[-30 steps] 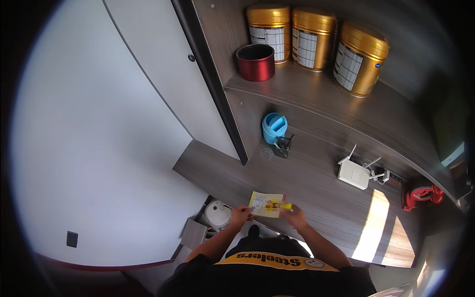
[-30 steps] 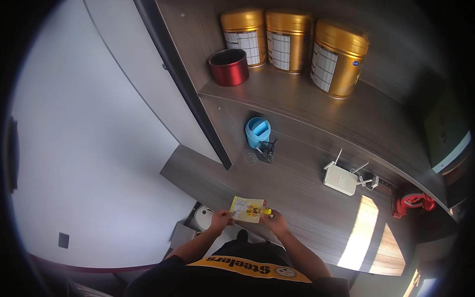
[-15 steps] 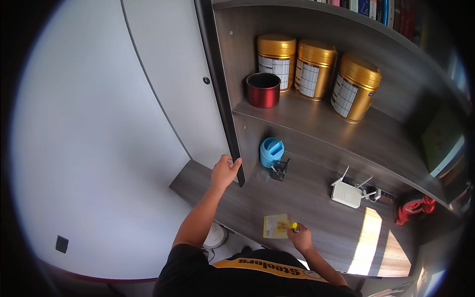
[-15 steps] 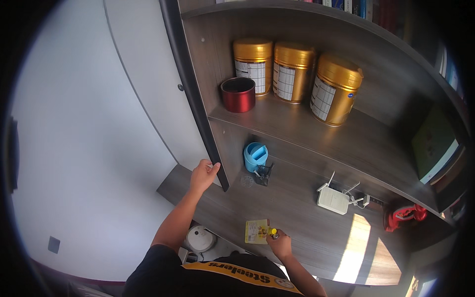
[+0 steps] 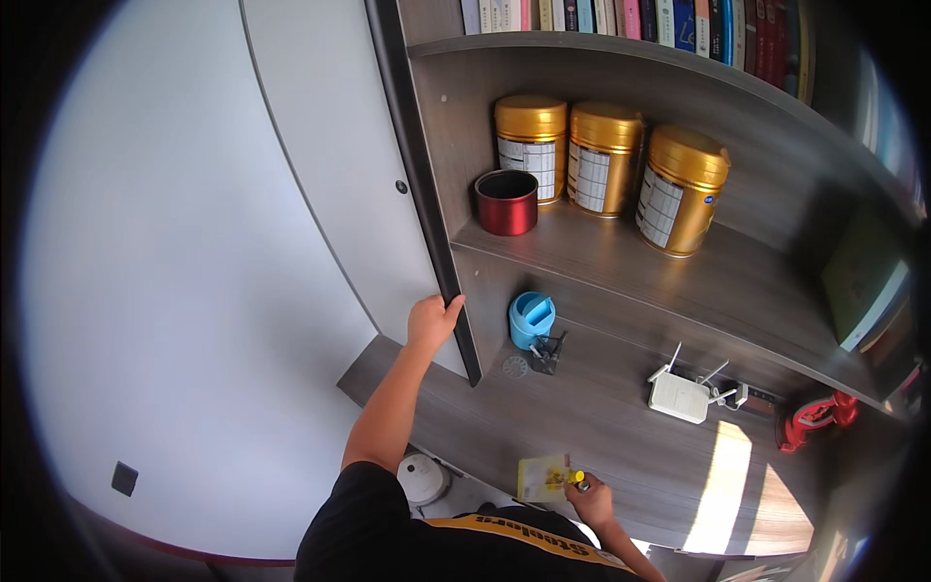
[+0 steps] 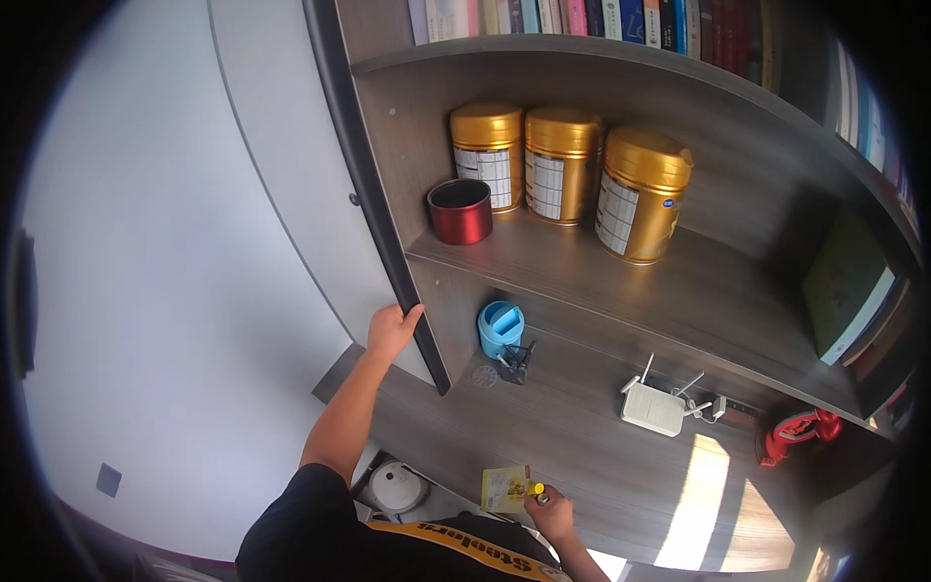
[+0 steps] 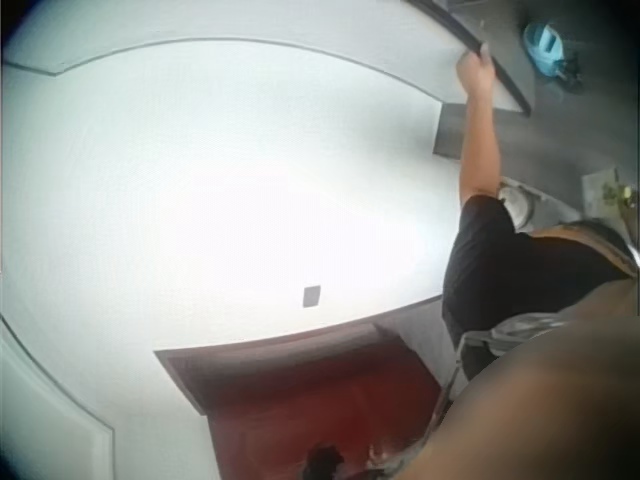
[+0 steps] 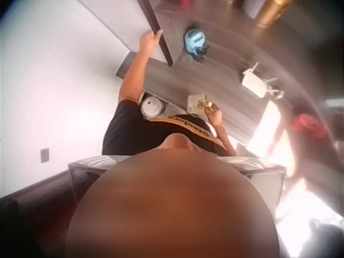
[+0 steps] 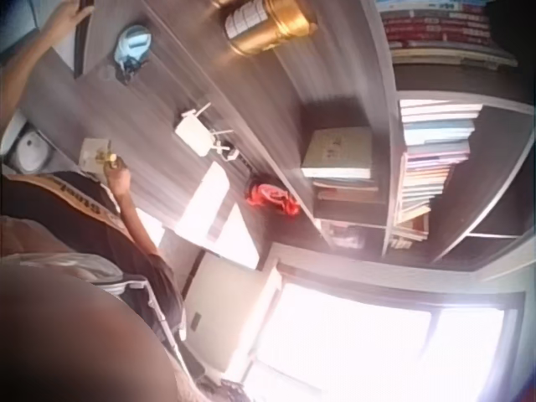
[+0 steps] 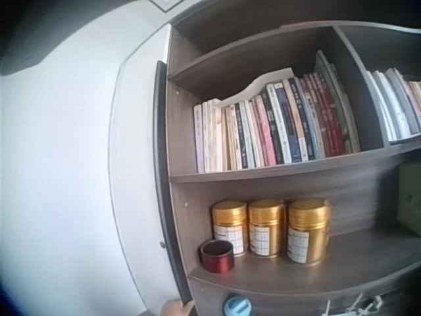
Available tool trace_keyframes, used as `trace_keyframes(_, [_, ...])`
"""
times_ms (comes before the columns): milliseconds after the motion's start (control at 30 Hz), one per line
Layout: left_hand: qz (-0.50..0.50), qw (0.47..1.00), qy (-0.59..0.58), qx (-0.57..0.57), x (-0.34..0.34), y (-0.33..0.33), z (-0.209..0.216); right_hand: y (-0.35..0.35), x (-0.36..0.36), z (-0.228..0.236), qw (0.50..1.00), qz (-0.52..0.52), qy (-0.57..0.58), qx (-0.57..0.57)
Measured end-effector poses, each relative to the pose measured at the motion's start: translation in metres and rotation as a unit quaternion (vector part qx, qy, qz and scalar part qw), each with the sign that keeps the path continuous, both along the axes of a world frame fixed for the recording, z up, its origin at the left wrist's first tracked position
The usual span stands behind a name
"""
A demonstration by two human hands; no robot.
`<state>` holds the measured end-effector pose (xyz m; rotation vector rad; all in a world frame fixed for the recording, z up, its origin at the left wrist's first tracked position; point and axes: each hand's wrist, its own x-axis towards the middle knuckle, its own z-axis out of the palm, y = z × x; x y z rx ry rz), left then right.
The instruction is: The person takes a medicine bottle from a shower shelf, walks to a storage cabinet to retrieve another item from a drawer, and then organizes several small containers and a large canister on an office bookshelf.
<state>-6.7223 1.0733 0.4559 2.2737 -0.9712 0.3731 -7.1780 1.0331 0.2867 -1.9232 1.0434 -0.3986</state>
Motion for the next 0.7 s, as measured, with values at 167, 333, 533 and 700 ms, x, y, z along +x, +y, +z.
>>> trace_keyframes(167, [0.014, 1.0, -0.001, 0.007, -0.003, 0.001, -0.001, -0.007, 0.003, 0.004, 1.0, -0.001, 0.002, 0.016])
trace_keyframes(333, [0.018, 1.0, -0.006, -0.014, 0.002, -0.004, -0.011, -0.014, 0.017, 0.018, 0.998, 0.054, 0.04, 0.014])
trace_keyframes(533, [0.039, 0.999, 0.001, 0.011, -0.001, 0.004, -0.004, -0.015, 0.037, 0.023, 0.995, 0.101, 0.023, -0.003])
trace_keyframes(700, [0.015, 0.999, -0.02, -0.044, -0.013, 0.009, 0.045, -0.003, 0.031, 0.019, 0.994, 0.105, 0.019, -0.016])
